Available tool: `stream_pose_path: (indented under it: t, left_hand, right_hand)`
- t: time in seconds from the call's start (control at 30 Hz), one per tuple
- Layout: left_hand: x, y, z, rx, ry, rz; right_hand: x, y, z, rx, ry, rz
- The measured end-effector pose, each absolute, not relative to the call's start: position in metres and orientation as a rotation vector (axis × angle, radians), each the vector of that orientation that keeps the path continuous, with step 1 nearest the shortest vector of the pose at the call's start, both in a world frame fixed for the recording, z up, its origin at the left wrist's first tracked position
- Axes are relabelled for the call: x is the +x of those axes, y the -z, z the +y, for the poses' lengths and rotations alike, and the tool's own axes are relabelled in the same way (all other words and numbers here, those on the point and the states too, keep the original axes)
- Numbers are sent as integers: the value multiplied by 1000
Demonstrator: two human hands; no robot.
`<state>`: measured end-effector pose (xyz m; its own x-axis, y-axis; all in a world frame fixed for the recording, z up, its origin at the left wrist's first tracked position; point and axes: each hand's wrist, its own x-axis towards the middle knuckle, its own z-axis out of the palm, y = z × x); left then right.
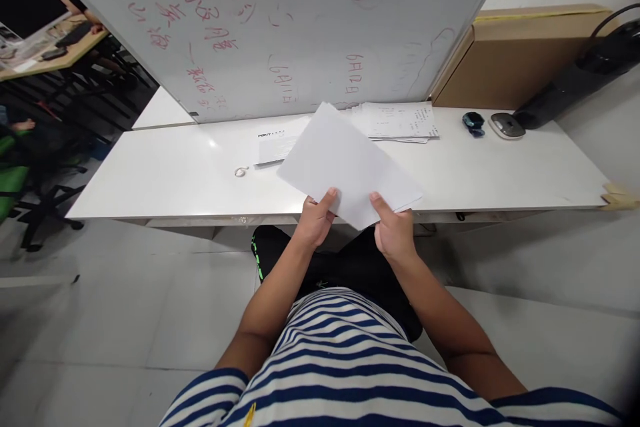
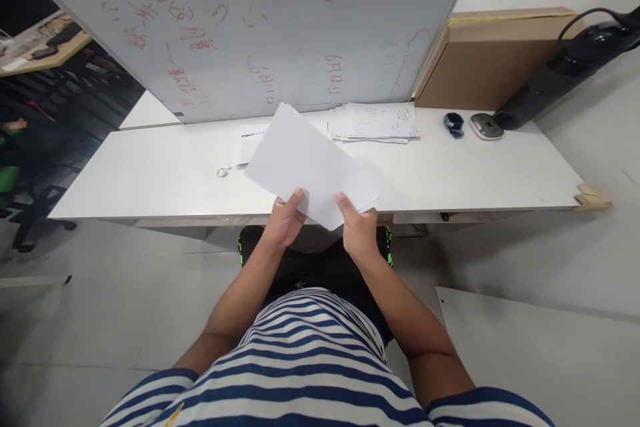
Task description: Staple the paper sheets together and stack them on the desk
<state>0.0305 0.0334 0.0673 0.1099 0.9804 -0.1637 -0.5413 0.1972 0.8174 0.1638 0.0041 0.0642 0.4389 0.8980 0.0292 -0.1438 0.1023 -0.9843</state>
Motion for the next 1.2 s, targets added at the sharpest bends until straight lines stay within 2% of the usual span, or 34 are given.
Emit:
stream_pose_path:
  t: [0.2, 0.3, 0.5, 0.7, 0.87, 1.2]
  left_hand:
    - [-2, -92, 50, 975, -1395, 985]
    - [2, -110, 56, 1159, -1257, 1021]
    - [49, -98, 80, 1218, -918, 849]
    - [68, -78, 96, 1186, -977, 858]
    - [70, -73, 95, 1377, -885, 983]
    - [73, -63, 103, 1495, -892, 990]
  right_hand:
    - [228, -60, 12, -1471, -570, -1045]
    - [260, -57, 19, -1568, -525, -1142]
    - [299, -50, 43, -1481, -642, -1124]
    - [314, -28, 58, -1347, -717, -996]
    - [309, -13, 58, -1310, -887, -942]
    - [313, -21, 62, -1288, -1056, -1021]
